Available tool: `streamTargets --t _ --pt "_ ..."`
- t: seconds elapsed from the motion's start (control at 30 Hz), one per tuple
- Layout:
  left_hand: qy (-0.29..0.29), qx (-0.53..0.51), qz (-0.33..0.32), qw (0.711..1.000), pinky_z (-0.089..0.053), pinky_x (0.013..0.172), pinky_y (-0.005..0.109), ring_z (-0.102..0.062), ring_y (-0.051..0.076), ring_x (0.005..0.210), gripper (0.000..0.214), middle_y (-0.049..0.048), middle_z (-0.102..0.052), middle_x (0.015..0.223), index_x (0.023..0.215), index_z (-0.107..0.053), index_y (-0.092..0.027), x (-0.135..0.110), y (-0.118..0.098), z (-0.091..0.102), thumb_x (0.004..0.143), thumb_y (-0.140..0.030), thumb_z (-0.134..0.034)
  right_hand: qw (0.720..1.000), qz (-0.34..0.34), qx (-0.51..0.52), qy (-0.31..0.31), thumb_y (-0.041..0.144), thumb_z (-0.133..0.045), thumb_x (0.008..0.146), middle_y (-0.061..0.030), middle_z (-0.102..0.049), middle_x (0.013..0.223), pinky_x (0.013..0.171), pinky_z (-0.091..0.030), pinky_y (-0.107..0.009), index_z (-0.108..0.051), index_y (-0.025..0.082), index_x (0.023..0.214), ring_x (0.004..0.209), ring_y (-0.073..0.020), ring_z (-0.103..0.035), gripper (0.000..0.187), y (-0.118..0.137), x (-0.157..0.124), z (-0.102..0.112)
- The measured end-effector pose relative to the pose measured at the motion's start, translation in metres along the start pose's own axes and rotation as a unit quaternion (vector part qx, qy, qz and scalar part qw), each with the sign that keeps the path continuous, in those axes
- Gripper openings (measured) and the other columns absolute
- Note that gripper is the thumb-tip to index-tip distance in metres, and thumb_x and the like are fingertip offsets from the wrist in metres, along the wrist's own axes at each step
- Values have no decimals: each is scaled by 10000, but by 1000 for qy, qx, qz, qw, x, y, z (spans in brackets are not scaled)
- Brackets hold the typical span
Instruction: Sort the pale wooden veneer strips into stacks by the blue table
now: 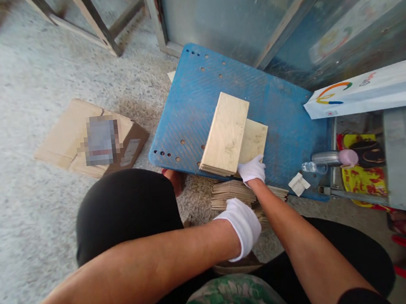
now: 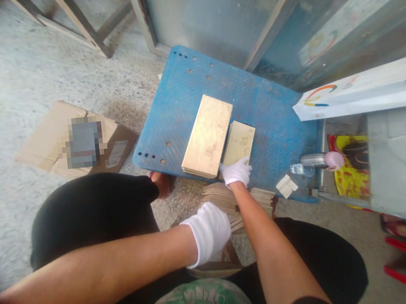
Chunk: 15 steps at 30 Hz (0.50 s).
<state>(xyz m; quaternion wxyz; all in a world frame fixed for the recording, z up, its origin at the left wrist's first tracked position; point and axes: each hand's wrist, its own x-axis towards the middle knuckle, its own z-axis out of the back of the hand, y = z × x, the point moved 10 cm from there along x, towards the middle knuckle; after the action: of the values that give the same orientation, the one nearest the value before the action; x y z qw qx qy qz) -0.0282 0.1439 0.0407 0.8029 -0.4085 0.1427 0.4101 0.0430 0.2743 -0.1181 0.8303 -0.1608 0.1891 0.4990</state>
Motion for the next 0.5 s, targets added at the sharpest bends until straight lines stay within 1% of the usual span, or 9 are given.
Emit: streamTargets --t 0.1,0.13,0.23,0.33,0.4,0.47,0.5 --pt "29 -9 13 999 -441 904 634 -566 465 1114 340 271 -637 1154 1093 -701 -2 -4 3 1 857 -56 -463 1000 -8 -7 2 634 -731 558 -303 -453 1229 859 -478 -503 -69 56 1503 1094 -400 -577 1291 0 0 1" --pt "30 -12 17 999 -446 902 627 -575 459 1104 335 268 -644 1142 1083 -703 3 -5 4 2 856 -48 -462 1000 -9 -10 2 628 -734 559 -302 -458 1230 862 -481 -498 -68 57 1503 1099 -396 -576 1288 0 0 2" --pt "-2 -19 18 1000 -466 890 606 -601 445 1068 329 260 -665 1099 1049 -717 2 -5 5 8 850 -41 -458 1000 0 -5 0 600 -753 552 -309 -480 1231 872 -486 -494 -85 51 1501 1129 -401 -563 1284 0 1 5" --pt "-11 -3 11 1000 -469 882 611 -570 448 1120 353 257 -639 1160 1107 -695 -16 -2 7 8 871 -69 -437 999 25 17 9 569 -780 534 -312 -530 1218 881 -492 -490 -165 41 1483 1124 -405 -572 1249 0 5 13" --pt "-15 11 0 1000 -478 867 600 -571 436 1128 354 267 -623 1185 1122 -684 -21 0 8 11 874 -80 -438 997 53 50 18 558 -791 528 -290 -573 1203 893 -493 -481 -277 52 1439 1105 -392 -588 1162 -1 8 21" --pt "-40 15 -14 999 -493 854 567 -609 405 1082 326 280 -647 1125 1085 -691 -15 0 8 21 864 -86 -462 988 96 115 31 547 -793 541 -245 -609 1191 904 -496 -450 -403 86 1352 1086 -355 -604 1011 1 9 32" --pt "-59 11 -20 998 -504 843 543 -635 385 1039 304 281 -666 1069 1055 -696 -13 -1 9 28 856 -90 -479 978 122 163 44 539 -790 557 -216 -627 1179 899 -503 -424 -457 107 1298 1065 -326 -616 920 2 8 38"
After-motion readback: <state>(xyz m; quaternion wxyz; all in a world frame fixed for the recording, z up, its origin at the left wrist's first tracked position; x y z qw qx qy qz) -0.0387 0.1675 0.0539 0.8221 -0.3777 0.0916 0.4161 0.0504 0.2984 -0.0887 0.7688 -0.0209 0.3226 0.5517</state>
